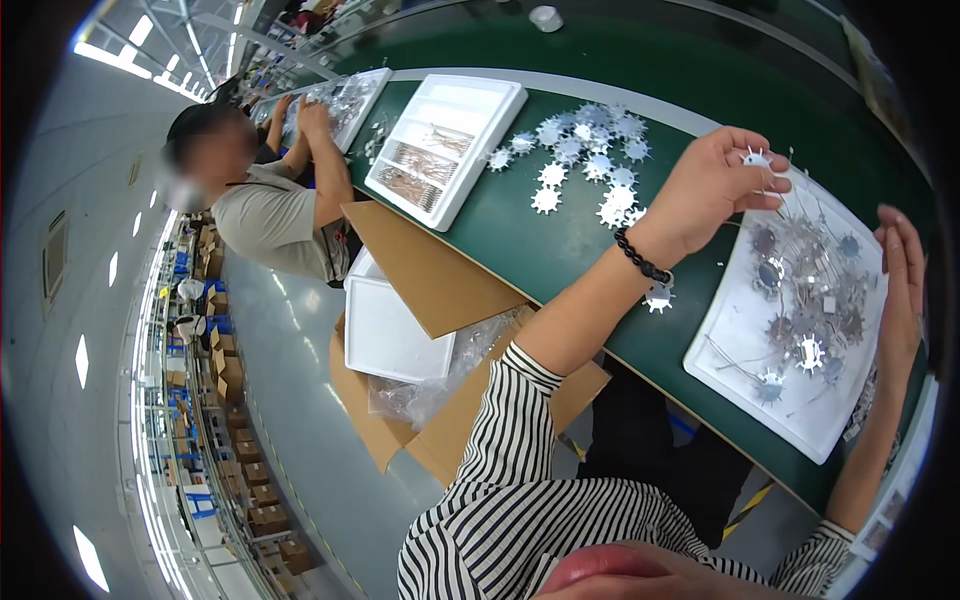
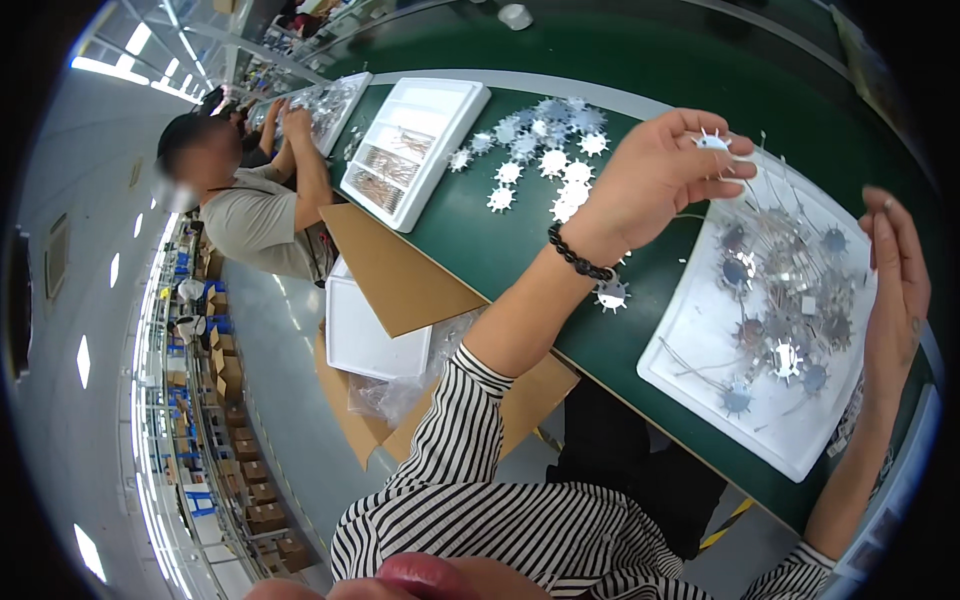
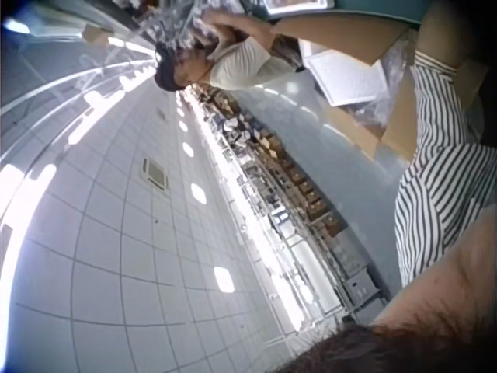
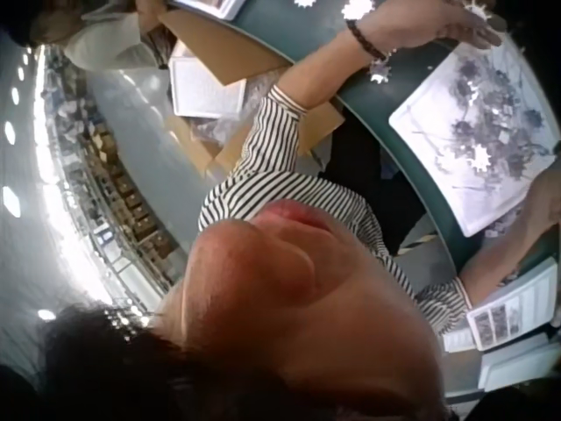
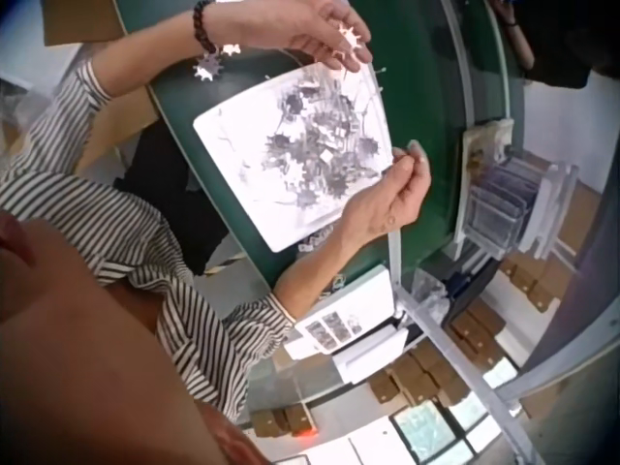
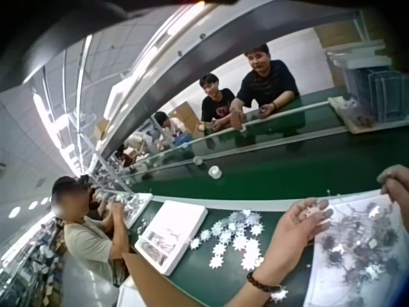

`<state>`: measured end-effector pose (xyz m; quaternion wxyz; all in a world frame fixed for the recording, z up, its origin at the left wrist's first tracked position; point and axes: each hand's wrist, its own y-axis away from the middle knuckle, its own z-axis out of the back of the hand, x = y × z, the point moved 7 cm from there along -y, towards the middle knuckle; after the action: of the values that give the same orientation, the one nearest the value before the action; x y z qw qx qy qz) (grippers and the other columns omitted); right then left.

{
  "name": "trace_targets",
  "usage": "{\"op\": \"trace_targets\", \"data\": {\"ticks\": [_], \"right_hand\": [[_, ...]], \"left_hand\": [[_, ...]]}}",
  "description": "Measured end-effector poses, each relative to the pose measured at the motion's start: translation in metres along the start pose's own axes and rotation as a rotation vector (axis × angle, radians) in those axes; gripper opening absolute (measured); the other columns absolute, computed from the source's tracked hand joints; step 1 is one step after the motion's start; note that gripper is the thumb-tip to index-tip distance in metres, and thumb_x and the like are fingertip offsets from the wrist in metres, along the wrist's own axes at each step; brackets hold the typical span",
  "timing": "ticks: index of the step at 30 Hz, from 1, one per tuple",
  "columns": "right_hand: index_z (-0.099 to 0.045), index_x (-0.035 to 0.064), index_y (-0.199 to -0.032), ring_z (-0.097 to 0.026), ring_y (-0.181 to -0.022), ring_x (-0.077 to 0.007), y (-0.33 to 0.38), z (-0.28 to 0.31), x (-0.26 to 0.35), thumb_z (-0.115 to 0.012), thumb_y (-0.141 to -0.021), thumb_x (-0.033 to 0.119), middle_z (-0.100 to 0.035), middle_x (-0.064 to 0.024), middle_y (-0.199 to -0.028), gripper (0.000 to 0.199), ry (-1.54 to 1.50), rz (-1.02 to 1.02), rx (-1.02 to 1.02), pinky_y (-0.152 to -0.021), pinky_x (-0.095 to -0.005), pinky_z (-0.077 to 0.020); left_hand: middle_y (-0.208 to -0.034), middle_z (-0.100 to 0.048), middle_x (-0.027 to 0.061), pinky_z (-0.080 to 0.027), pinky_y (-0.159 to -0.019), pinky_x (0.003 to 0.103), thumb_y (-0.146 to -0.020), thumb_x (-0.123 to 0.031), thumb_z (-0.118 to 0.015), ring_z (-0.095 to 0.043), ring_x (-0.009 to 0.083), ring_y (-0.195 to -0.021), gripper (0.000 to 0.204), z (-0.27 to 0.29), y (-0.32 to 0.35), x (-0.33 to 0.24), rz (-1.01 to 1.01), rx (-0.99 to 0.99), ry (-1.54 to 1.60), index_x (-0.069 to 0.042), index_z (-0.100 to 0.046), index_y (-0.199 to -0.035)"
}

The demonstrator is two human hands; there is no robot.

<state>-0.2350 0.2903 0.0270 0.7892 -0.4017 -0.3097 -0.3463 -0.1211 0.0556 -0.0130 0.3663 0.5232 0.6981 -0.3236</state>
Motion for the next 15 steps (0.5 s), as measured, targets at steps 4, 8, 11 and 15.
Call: {"op": "trace_targets", "data": {"ticks": [4, 8, 11, 15], "right_hand": [[-0.061, 0.0066, -0.133, -0.042, -0.065, -0.0033, 0.012, -0.005, 0.053, -0.054, -0.101, 0.018, -0.056, 0.0047, -0.082, 0.034, -0.169, -0.071, 0.018, -0.060, -0.0188, -0.0361], [-0.064, 0.0006, -0.102, -0.060, -0.071, -0.0060, 0.018, -0.030, 0.063, -0.061, -0.094, 0.013, -0.067, -0.0033, -0.077, 0.014, -0.286, 0.007, 0.101, -0.063, -0.0210, -0.0453], [-0.063, -0.0005, -0.090, -0.060, -0.060, -0.0100, 0.027, -0.034, 0.062, -0.065, -0.089, 0.013, -0.064, -0.0047, -0.067, 0.013, -0.295, -0.025, 0.161, -0.055, -0.0260, -0.0447], [-0.063, 0.0007, -0.084, -0.059, -0.051, -0.0194, 0.034, -0.042, 0.062, -0.065, -0.086, 0.014, -0.060, -0.0081, -0.057, 0.013, -0.238, -0.068, 0.286, -0.052, -0.0321, -0.0446]], "left_hand": [[-0.107, -0.058, 0.0111, -0.048, -0.105, 0.037, -0.095, 0.001, -0.054, -0.063, 0.0251, -0.112, 0.039, -0.002, 0.009, -0.001, -0.070, 0.084, -0.093, 0.007, -0.047, -0.133], [-0.106, -0.063, 0.0113, -0.053, -0.098, 0.033, -0.095, 0.002, -0.055, -0.064, 0.0275, -0.109, 0.043, -0.016, 0.017, -0.005, -0.035, 0.010, -0.138, 0.007, -0.047, -0.137], [-0.102, -0.063, 0.0071, -0.057, -0.090, 0.033, -0.090, 0.002, -0.064, -0.065, 0.0174, -0.098, 0.041, -0.030, 0.015, 0.006, 0.020, -0.017, -0.165, 0.006, -0.054, -0.130], [-0.099, -0.063, 0.0050, -0.057, -0.087, 0.031, -0.087, 0.002, -0.069, -0.063, 0.0126, -0.090, 0.039, -0.037, 0.017, 0.009, -0.032, -0.092, -0.284, 0.005, -0.060, -0.125]]}}
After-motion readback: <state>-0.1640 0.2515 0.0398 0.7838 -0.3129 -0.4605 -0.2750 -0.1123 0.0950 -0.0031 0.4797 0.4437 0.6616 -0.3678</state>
